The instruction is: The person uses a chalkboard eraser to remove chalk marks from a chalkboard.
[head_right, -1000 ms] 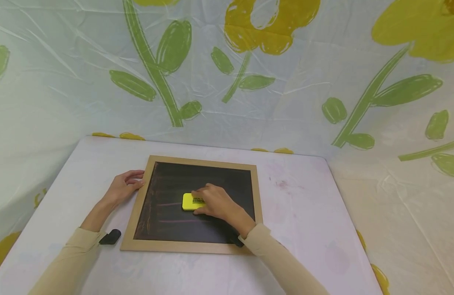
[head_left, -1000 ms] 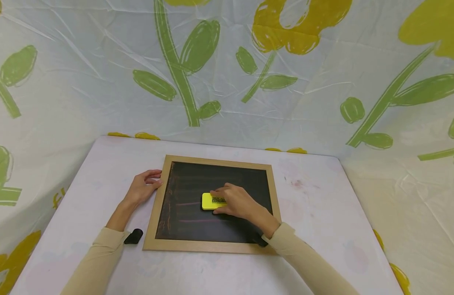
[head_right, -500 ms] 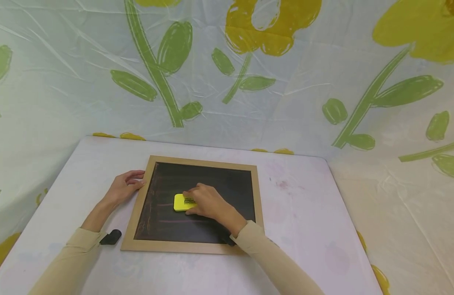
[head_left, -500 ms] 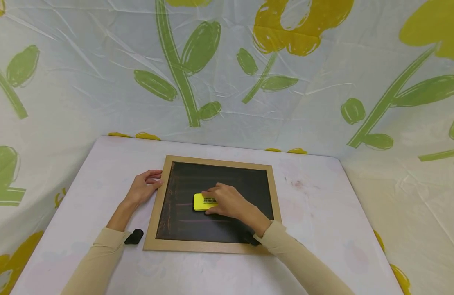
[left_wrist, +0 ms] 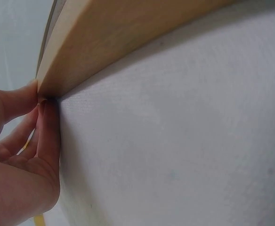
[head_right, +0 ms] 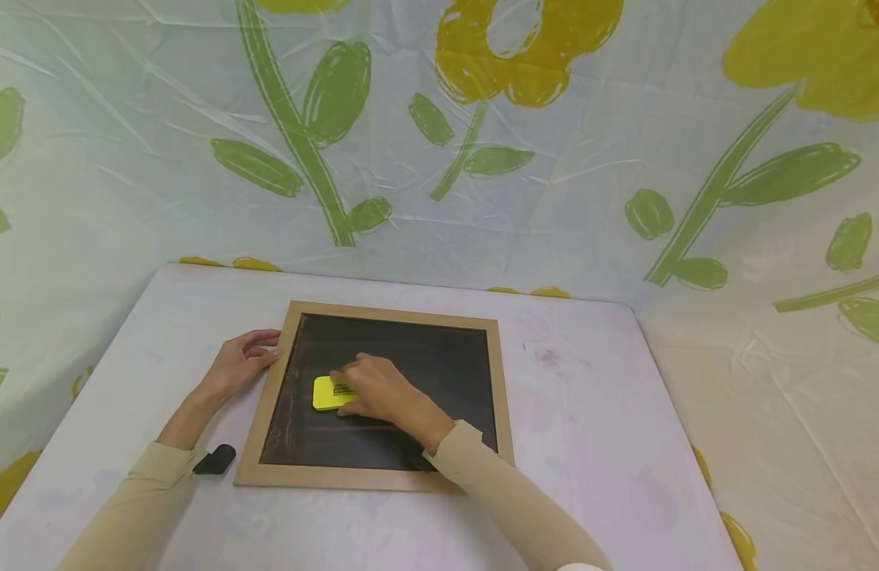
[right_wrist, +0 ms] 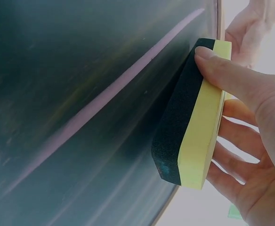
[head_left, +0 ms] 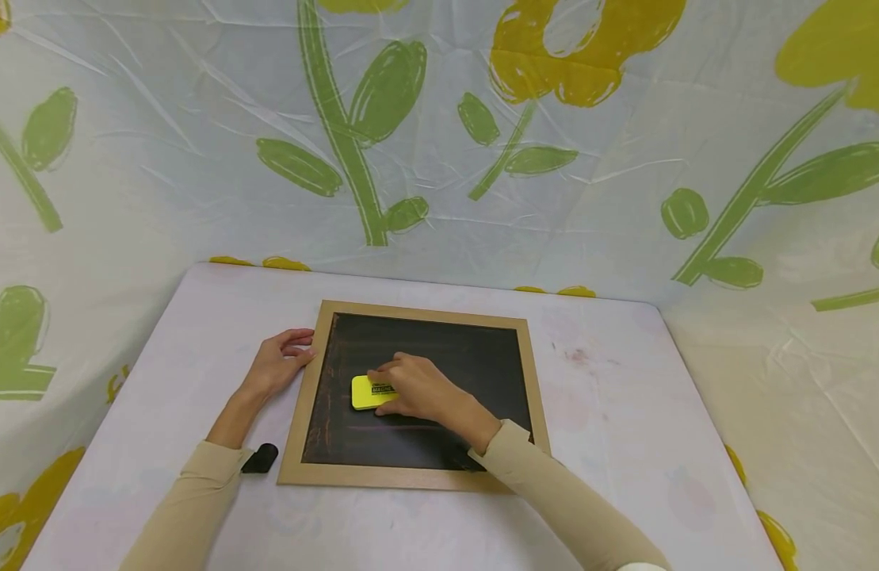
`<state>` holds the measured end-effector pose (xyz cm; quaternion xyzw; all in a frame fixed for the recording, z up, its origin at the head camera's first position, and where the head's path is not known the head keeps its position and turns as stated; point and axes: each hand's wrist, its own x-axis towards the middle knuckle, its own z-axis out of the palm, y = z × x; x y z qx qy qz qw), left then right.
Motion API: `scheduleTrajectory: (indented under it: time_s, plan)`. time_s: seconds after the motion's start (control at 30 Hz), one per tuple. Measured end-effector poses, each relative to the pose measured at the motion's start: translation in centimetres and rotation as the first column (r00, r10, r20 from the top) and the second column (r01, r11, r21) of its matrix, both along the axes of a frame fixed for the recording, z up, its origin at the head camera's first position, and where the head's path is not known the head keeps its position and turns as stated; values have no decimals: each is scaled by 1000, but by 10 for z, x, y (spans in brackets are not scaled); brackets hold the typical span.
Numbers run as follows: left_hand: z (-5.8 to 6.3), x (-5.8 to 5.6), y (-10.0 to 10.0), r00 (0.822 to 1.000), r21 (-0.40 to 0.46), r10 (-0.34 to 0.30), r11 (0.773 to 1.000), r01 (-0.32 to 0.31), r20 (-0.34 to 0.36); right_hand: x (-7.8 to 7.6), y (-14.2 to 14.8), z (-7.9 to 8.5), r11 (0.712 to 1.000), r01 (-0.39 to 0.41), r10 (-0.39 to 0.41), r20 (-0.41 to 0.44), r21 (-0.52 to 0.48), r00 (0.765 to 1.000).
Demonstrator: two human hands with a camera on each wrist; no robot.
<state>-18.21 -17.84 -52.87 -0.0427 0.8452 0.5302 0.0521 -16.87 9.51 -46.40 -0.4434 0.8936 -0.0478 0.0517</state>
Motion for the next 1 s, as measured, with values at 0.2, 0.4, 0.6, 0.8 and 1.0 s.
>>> scheduleTrajectory:
  time_s: [0.2, 0.4, 0.6, 0.8, 1.0]
  plan:
    - [-2, 1, 1, 1000, -11, 4, 1000, -3, 17, 1, -13, 0, 1000, -5, 5, 11, 20, 1000]
    - [-4, 1, 1, 1000, -25, 6, 1000, -5, 9, 3, -22, 0, 999, -27, 27, -19, 25, 999]
    - [-6, 1, -1, 1000, -27, 0, 1000, 0, 4, 5, -24, 0, 999, -5, 6, -16, 33, 1000]
    - [-8, -1, -5, 1000, -28, -16, 1000, 15, -14, 7, -23, 1, 999, 21, -21, 2, 38, 1000]
    - [-8, -2, -8, 1000, -16, -24, 1000, 24, -19, 7, -16, 0, 998, 53, -54, 10, 40, 998]
